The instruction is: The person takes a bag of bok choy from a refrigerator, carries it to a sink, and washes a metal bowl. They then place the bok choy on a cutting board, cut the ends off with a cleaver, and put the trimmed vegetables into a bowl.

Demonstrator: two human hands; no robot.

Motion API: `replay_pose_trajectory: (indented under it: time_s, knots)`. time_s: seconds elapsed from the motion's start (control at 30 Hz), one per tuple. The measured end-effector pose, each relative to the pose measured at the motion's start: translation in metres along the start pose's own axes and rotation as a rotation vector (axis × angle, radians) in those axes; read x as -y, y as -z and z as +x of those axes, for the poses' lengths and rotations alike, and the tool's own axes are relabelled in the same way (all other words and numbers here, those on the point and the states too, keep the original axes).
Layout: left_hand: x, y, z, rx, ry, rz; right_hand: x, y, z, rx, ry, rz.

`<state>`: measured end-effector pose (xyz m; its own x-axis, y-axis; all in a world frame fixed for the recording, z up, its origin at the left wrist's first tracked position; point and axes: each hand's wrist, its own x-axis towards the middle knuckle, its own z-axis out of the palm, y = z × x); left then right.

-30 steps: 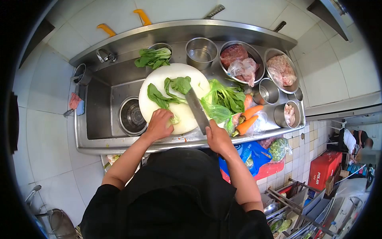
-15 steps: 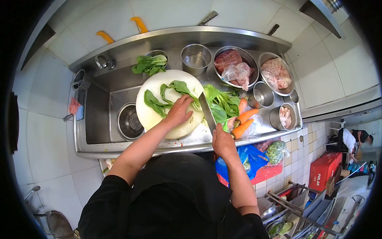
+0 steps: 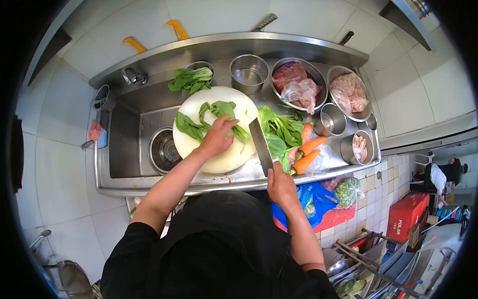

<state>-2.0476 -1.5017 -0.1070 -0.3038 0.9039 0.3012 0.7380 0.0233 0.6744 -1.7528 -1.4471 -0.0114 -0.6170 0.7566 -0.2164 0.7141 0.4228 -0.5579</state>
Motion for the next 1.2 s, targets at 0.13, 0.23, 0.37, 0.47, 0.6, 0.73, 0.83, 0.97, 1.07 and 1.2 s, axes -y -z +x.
replay_pose_trajectory:
  time_s: [0.13, 0.23, 0.37, 0.47, 0.6, 0.73, 0.83, 0.97, 1.07, 1.2]
  knots:
    - [0.001, -0.002, 0.004, 0.222, -0.086, 0.005, -0.009, -0.001, 0.002, -0.007, 0.046, -0.002]
    - [0.004, 0.019, -0.023, 0.298, -0.063, 0.078, -0.010, -0.008, -0.008, 0.030, 0.036, -0.009]
    - [0.015, 0.011, -0.048, 0.181, -0.109, 0.044, 0.002, -0.019, -0.015, 0.099, 0.042, -0.047]
    - [0.016, 0.000, -0.050, 0.120, -0.131, 0.078, 0.008, -0.028, -0.015, 0.122, 0.097, -0.075]
    - [0.016, -0.009, -0.053, 0.045, -0.168, 0.141, 0.018, -0.029, -0.012, 0.121, 0.118, -0.091]
    - [0.013, -0.014, -0.055, 0.004, -0.150, 0.178, 0.020, -0.036, -0.010, 0.113, 0.120, -0.095]
    - [0.013, -0.021, -0.056, -0.018, -0.131, 0.201, 0.024, -0.037, -0.010, 0.122, 0.093, -0.088]
    - [0.014, -0.022, -0.058, -0.003, -0.110, 0.201, 0.027, -0.042, -0.004, 0.152, 0.072, -0.162]
    - [0.014, -0.020, -0.058, -0.007, -0.107, 0.177, 0.037, -0.040, -0.001, 0.202, 0.064, -0.254]
    - [0.019, -0.019, -0.060, -0.010, -0.112, 0.126, 0.039, -0.050, 0.007, 0.222, 0.044, -0.271]
